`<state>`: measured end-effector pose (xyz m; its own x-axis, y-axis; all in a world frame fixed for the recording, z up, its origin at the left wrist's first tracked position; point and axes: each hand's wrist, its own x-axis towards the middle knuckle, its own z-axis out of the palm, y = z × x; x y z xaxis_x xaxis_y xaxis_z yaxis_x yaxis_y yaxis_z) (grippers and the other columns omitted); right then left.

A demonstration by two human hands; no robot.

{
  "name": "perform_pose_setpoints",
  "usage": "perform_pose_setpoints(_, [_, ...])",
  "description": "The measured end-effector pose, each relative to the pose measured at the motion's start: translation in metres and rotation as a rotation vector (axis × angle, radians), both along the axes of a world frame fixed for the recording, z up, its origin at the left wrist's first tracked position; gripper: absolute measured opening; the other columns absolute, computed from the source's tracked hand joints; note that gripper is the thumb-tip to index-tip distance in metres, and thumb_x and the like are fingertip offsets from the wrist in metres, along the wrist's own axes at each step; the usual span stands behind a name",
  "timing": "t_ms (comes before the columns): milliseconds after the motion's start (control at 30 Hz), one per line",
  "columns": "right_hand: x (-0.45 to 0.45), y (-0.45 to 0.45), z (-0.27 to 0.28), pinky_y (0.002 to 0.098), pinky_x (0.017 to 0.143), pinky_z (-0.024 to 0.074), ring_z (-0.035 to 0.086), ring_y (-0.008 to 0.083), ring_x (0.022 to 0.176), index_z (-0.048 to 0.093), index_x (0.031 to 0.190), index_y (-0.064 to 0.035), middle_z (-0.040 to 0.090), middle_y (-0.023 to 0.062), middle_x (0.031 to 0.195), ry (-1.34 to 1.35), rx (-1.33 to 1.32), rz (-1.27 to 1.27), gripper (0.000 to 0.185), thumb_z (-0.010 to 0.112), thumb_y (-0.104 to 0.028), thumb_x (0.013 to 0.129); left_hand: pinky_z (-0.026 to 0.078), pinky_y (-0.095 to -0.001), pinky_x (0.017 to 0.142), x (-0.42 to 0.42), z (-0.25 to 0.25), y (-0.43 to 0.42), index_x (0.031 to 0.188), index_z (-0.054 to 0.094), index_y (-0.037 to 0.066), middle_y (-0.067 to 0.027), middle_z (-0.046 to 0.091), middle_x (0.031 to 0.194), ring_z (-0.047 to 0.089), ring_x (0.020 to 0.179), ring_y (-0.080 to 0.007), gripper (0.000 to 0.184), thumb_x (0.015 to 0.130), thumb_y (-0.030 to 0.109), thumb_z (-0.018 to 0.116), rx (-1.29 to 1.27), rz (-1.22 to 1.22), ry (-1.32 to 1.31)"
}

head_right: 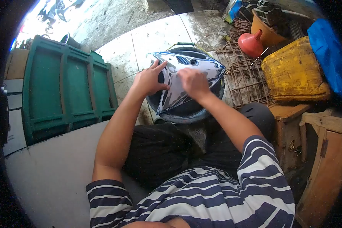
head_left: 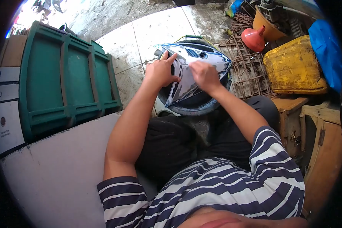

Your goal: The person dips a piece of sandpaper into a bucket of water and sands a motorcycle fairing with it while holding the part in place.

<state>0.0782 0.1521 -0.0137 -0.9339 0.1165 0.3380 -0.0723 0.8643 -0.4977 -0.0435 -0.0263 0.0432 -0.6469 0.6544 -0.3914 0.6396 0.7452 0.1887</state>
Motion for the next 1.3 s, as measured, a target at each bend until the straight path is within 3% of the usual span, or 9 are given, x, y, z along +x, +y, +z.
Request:
perform_pose_setpoints(67, [0.006, -0.012, -0.002, 0.0469, 0.076, 0.0583, 0.073, 0.0340, 0.085, 0.072, 0.092, -0.0091, 0.073, 0.0121, 0.089, 0.047, 0.023, 0.077, 0.009, 0.064, -0.014, 0.093, 0.050, -0.0539, 0.108, 0.000, -0.001, 0.000, 0.166, 0.036, 0.033, -0.0107, 0.034, 0.173, 0.061, 0.137, -0.0354, 0.112, 0.072, 0.057, 0.091, -0.003, 0.011, -0.014])
perform_pose_setpoints(333, [0.007, -0.011, 0.000, 0.0448, 0.078, 0.0552, 0.072, 0.0309, 0.086, 0.071, 0.092, -0.0105, 0.072, 0.0092, 0.087, 0.050, 0.088, 0.111, 0.008, 0.063, -0.013, 0.091, 0.052, -0.0508, 0.108, 0.000, 0.004, 0.001, 0.167, 0.035, 0.032, -0.0115, 0.035, 0.173, 0.060, 0.138, -0.0363, 0.113, 0.072, 0.057, 0.091, -0.009, 0.015, -0.015])
perform_pose_setpoints(467, [-0.001, 0.005, 0.005, 0.0457, 0.077, 0.0557, 0.072, 0.0306, 0.087, 0.071, 0.093, -0.0107, 0.071, 0.0080, 0.089, 0.027, 0.037, -0.007, 0.009, 0.063, -0.014, 0.090, 0.053, -0.0502, 0.107, 0.001, 0.002, -0.001, 0.166, 0.035, 0.032, -0.0120, 0.035, 0.172, 0.062, 0.136, -0.0362, 0.113, 0.072, 0.057, 0.090, -0.007, 0.009, -0.001])
perform_pose_setpoints(633, [0.008, -0.005, -0.001, 0.0470, 0.078, 0.0566, 0.073, 0.0350, 0.087, 0.073, 0.098, -0.0100, 0.074, 0.0127, 0.092, 0.056, 0.021, 0.115, 0.013, 0.063, -0.014, 0.092, 0.052, -0.0519, 0.106, 0.002, 0.002, -0.001, 0.166, 0.035, 0.032, -0.0109, 0.036, 0.172, 0.062, 0.136, -0.0348, 0.113, 0.071, 0.057, 0.091, 0.012, 0.010, -0.005])
perform_pose_setpoints(733, [-0.001, 0.005, 0.001, 0.0472, 0.077, 0.0565, 0.073, 0.0338, 0.088, 0.073, 0.100, -0.0104, 0.074, 0.0119, 0.096, -0.019, -0.033, -0.047, 0.012, 0.063, -0.015, 0.093, 0.052, -0.0516, 0.106, 0.002, 0.000, -0.001, 0.166, 0.035, 0.032, -0.0111, 0.036, 0.172, 0.061, 0.136, -0.0351, 0.113, 0.071, 0.056, 0.091, 0.003, 0.013, 0.009])
perform_pose_setpoints(900, [0.010, -0.014, 0.002, 0.0461, 0.074, 0.0561, 0.072, 0.0347, 0.082, 0.072, 0.092, -0.0089, 0.071, 0.0120, 0.084, 0.045, 0.093, 0.090, 0.012, 0.062, -0.017, 0.093, 0.052, -0.0509, 0.107, 0.001, 0.002, 0.002, 0.166, 0.035, 0.033, -0.0109, 0.035, 0.173, 0.060, 0.138, -0.0353, 0.113, 0.071, 0.056, 0.092, -0.013, 0.023, -0.022])
perform_pose_setpoints(1000, [0.000, 0.005, 0.006, 0.0454, 0.074, 0.0558, 0.073, 0.0333, 0.084, 0.071, 0.096, -0.0092, 0.071, 0.0103, 0.087, -0.012, 0.053, -0.009, 0.012, 0.062, -0.015, 0.091, 0.052, -0.0508, 0.106, 0.003, -0.002, -0.002, 0.166, 0.035, 0.033, -0.0110, 0.034, 0.173, 0.060, 0.138, -0.0353, 0.113, 0.071, 0.057, 0.091, -0.009, 0.020, -0.013])
perform_pose_setpoints(1133, [0.010, -0.015, 0.000, 0.0464, 0.076, 0.0555, 0.073, 0.0341, 0.082, 0.073, 0.093, -0.0082, 0.072, 0.0116, 0.085, 0.027, 0.071, 0.110, 0.013, 0.061, -0.014, 0.092, 0.052, -0.0510, 0.106, 0.002, 0.001, 0.001, 0.166, 0.036, 0.033, -0.0113, 0.034, 0.173, 0.060, 0.138, -0.0353, 0.112, 0.071, 0.057, 0.091, -0.014, 0.021, -0.022])
perform_pose_setpoints(1300, [0.000, 0.003, 0.005, 0.0459, 0.077, 0.0549, 0.074, 0.0317, 0.085, 0.072, 0.098, -0.0091, 0.072, 0.0107, 0.087, 0.007, 0.028, -0.027, 0.014, 0.060, -0.014, 0.092, 0.052, -0.0518, 0.105, 0.003, 0.001, -0.001, 0.166, 0.036, 0.033, -0.0117, 0.036, 0.172, 0.060, 0.137, -0.0353, 0.112, 0.071, 0.057, 0.092, -0.004, 0.019, -0.008])
